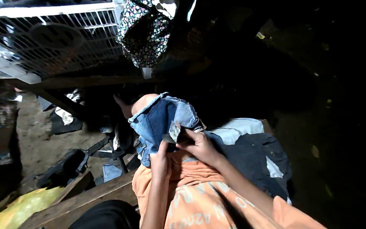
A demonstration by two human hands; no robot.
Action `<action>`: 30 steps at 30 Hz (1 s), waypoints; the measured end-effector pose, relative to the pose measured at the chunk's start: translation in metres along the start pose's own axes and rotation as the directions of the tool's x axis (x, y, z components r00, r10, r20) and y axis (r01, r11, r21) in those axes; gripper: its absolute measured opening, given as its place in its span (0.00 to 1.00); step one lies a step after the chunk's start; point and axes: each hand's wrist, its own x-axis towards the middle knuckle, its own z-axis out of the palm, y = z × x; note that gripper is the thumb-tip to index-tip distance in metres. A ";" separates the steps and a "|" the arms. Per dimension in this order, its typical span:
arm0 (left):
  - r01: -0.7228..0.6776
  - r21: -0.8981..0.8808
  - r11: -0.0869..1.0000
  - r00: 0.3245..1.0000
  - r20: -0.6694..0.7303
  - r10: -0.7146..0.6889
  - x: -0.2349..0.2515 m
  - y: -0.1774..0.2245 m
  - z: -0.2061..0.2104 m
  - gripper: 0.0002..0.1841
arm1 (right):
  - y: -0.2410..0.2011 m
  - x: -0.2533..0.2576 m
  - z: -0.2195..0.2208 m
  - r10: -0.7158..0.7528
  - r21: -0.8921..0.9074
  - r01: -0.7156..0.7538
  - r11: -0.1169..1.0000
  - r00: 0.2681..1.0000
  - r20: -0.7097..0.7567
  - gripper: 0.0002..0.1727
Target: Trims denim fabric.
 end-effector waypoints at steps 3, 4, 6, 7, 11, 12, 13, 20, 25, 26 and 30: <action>0.042 0.130 0.991 0.995 0.085 -0.054 -0.007 0.006 -0.006 0.10 | 0.000 -0.005 0.002 -0.046 -0.154 0.041 0.987 0.998 -0.031 0.20; 0.050 0.151 0.987 0.992 0.110 -0.067 -0.008 0.008 -0.004 0.09 | -0.001 -0.007 0.001 -0.053 -0.184 0.045 0.982 0.998 -0.040 0.22; 0.054 0.182 0.982 0.989 0.128 -0.078 -0.011 0.010 -0.002 0.09 | -0.003 -0.013 -0.002 -0.050 -0.233 0.038 0.972 0.998 -0.044 0.26; 0.045 0.189 0.981 0.990 0.121 -0.069 -0.013 0.009 -0.001 0.08 | -0.004 -0.015 -0.003 -0.055 -0.256 0.042 0.966 0.998 -0.044 0.26; -0.039 0.332 0.942 0.999 0.041 0.027 -0.021 -0.005 0.008 0.10 | -0.006 -0.018 -0.002 -0.048 -0.253 0.017 0.967 0.992 -0.116 0.20; -0.077 0.395 0.916 0.997 0.038 0.067 -0.024 -0.009 0.010 0.10 | -0.005 -0.018 0.000 -0.045 -0.229 0.010 0.973 0.988 -0.149 0.19; -0.125 0.461 0.879 0.992 0.052 0.114 -0.027 -0.012 0.012 0.12 | -0.003 -0.017 0.002 -0.037 -0.192 0.001 0.981 0.982 -0.186 0.19; -0.303 0.736 0.605 0.952 0.201 0.232 -0.032 -0.020 0.024 0.17 | -0.010 -0.002 0.008 0.315 0.384 -0.177 0.906 0.889 -0.332 0.07; -0.168 0.523 0.836 0.986 0.091 0.141 -0.022 -0.016 0.021 0.15 | -0.018 0.007 -0.024 0.577 0.643 -0.492 0.587 0.812 0.095 0.13; -0.120 0.442 0.889 0.992 0.086 0.091 -0.020 -0.013 0.019 0.14 | -0.017 0.005 -0.029 0.566 0.659 -0.524 0.539 0.805 0.178 0.15; 0.033 0.293 0.956 0.993 0.103 -0.066 -0.020 0.000 0.016 0.19 | -0.016 -0.006 -0.035 0.475 0.671 -0.516 0.533 0.838 0.267 0.11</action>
